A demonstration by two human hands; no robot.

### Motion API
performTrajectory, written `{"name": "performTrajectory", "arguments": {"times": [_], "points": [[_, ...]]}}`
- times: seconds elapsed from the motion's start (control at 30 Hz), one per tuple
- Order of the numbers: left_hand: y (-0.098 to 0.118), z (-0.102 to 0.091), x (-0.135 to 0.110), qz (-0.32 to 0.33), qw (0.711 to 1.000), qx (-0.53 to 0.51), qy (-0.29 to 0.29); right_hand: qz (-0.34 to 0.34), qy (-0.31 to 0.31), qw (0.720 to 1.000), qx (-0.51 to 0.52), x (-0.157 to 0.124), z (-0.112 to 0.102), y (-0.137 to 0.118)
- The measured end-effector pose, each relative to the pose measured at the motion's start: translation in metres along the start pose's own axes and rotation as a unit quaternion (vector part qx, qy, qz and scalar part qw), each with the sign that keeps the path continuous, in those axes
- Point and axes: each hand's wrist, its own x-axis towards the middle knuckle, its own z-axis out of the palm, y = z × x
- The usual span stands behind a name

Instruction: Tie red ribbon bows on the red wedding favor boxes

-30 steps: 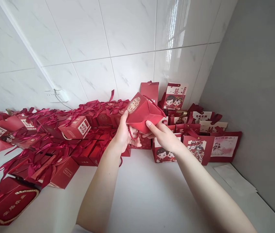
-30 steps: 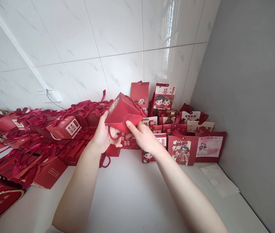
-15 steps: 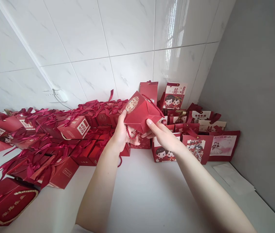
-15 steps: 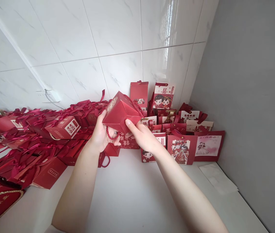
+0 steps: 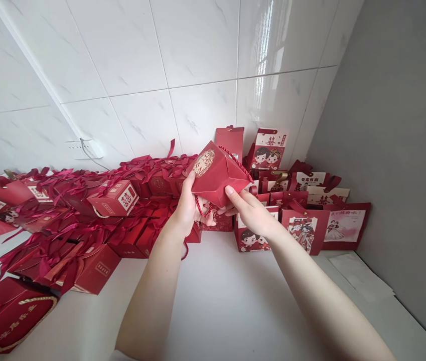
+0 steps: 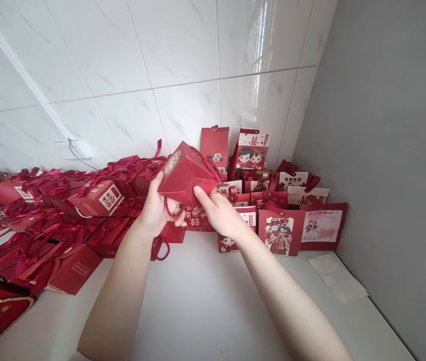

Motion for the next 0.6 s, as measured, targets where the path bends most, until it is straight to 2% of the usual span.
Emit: {"name": "performTrajectory", "arguments": {"times": [0.2,0.6], "points": [[0.0030,0.0028,-0.0015,-0.007,1.000,-0.004,0.017,0.001,-0.008,1.000,-0.006,0.0001,-0.0001,-0.0014],[0.0000,0.0001,0.0002,-0.003,1.000,-0.005,-0.001,-0.004,-0.008,1.000,-0.009,-0.0005,0.0001,-0.0020]]}}
